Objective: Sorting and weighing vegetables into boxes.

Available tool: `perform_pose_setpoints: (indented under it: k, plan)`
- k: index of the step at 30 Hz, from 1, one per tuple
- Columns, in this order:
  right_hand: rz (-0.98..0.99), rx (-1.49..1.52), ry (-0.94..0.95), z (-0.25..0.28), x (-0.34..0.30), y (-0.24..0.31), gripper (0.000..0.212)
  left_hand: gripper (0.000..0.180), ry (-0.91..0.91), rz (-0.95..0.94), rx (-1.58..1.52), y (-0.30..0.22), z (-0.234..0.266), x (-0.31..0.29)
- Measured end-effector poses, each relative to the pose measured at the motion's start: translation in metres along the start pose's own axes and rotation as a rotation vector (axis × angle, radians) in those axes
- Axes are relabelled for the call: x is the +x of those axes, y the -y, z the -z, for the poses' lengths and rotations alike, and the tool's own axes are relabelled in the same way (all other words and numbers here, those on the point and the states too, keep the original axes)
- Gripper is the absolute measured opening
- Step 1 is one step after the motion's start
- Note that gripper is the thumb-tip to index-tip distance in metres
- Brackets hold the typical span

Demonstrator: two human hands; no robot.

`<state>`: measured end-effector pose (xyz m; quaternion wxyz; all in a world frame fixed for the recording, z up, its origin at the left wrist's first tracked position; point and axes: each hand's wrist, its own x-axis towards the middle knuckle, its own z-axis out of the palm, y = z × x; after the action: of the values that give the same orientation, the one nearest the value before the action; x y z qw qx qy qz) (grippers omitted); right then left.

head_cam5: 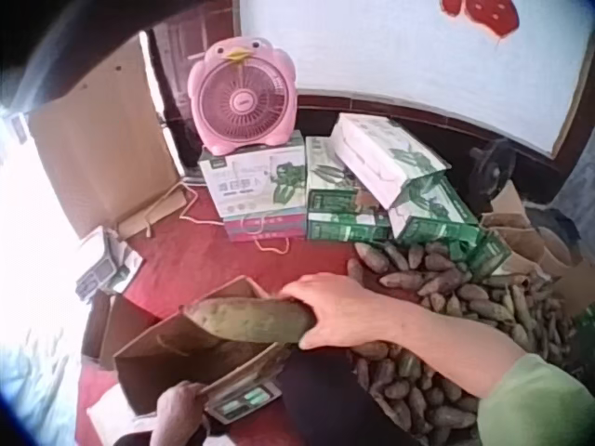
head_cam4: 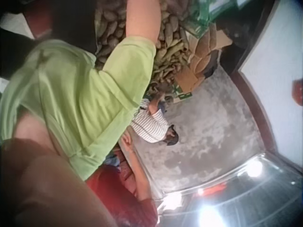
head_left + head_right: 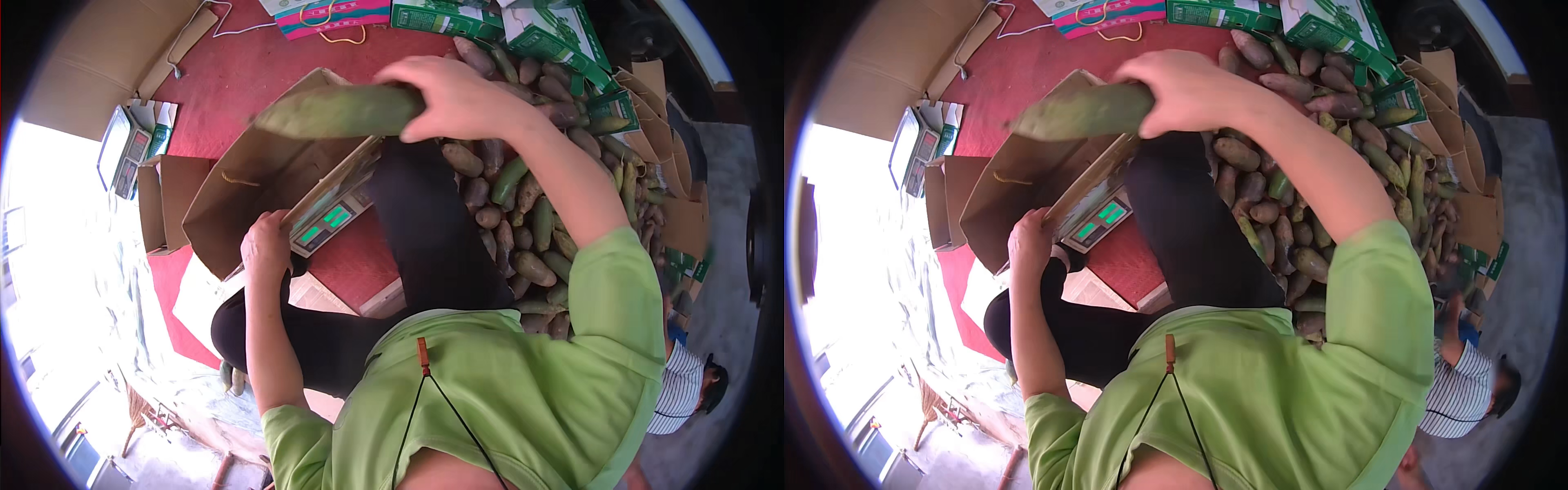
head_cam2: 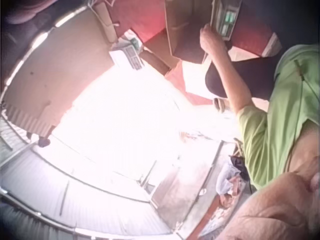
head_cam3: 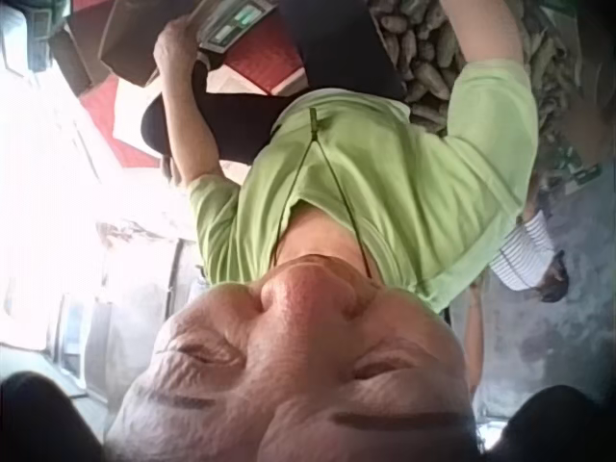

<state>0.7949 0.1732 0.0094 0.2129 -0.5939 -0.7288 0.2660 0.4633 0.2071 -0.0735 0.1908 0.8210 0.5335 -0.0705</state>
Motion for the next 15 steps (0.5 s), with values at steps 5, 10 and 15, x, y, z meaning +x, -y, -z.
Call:
perform_pose_setpoints:
  k: [5,10,15]
  plan:
    - [0.179,-0.498,0.193,-0.061,0.088,0.037,0.028,0.023,0.011,0.006,0.017,0.004,0.001,0.0]
    - [0.195,-0.64,0.344,-0.117,0.119,0.039,0.022,0.024,0.019,-0.013,0.0,-0.001,0.002,0.005]
    - [0.124,-0.51,0.202,-0.145,0.112,0.015,0.027,0.024,-0.013,-0.053,-0.026,0.0,-0.001,0.007]
